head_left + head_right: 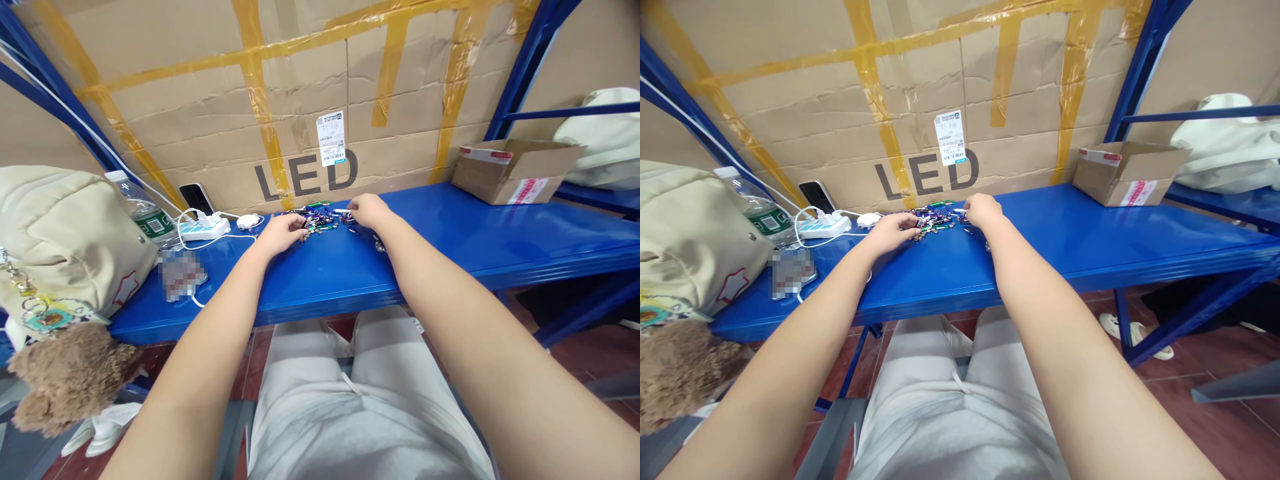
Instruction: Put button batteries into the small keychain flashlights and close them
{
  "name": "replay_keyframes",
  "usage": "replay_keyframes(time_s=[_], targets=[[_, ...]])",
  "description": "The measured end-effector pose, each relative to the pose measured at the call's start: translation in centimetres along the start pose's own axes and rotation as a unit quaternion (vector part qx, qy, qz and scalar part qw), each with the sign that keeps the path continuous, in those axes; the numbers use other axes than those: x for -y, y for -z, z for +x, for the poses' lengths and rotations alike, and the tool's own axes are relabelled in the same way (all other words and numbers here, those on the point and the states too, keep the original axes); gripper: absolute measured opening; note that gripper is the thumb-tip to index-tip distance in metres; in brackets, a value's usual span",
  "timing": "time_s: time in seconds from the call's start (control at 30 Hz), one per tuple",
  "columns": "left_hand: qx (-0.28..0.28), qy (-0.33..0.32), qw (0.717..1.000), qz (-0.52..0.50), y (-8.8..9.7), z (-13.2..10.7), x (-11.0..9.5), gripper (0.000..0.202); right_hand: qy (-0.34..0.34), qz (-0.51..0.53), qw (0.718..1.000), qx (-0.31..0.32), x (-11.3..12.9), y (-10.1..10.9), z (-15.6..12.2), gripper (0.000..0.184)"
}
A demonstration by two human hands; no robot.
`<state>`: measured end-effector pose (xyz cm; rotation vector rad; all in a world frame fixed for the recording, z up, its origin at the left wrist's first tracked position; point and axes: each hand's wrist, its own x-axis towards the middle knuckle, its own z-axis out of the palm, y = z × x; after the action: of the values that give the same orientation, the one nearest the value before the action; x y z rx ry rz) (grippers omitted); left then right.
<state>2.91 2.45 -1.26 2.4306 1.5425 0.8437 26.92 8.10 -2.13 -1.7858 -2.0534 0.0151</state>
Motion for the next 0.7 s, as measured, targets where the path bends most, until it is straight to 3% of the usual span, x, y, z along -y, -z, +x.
replay_keyframes(time_s=[0.2,0.47,0.6,0.7], targets=[[0.008,-0.003,1.0,-0.014,-0.1,0.0,0.1,0.019,0.08,-0.064,0.994,0.038,1.8,-1.2,-0.3,0.031],[0.001,-0.01,0.999,-0.034,-0.3,0.1,0.3,0.018,0.057,-0.032,0.997,0.029,2.0,-1.3,-0.2,0.024],[0.008,-0.014,0.999,-0.031,-0.2,0.1,0.3,0.019,0.054,0.101,0.993,-0.018,1.7,-1.4,0.3,0.024],[0.011,-0.019,0.999,-0.036,-0.2,0.0,0.4,0.02,0.032,0.303,0.951,-0.044,2.4,-1.0,-0.2,0.016]])
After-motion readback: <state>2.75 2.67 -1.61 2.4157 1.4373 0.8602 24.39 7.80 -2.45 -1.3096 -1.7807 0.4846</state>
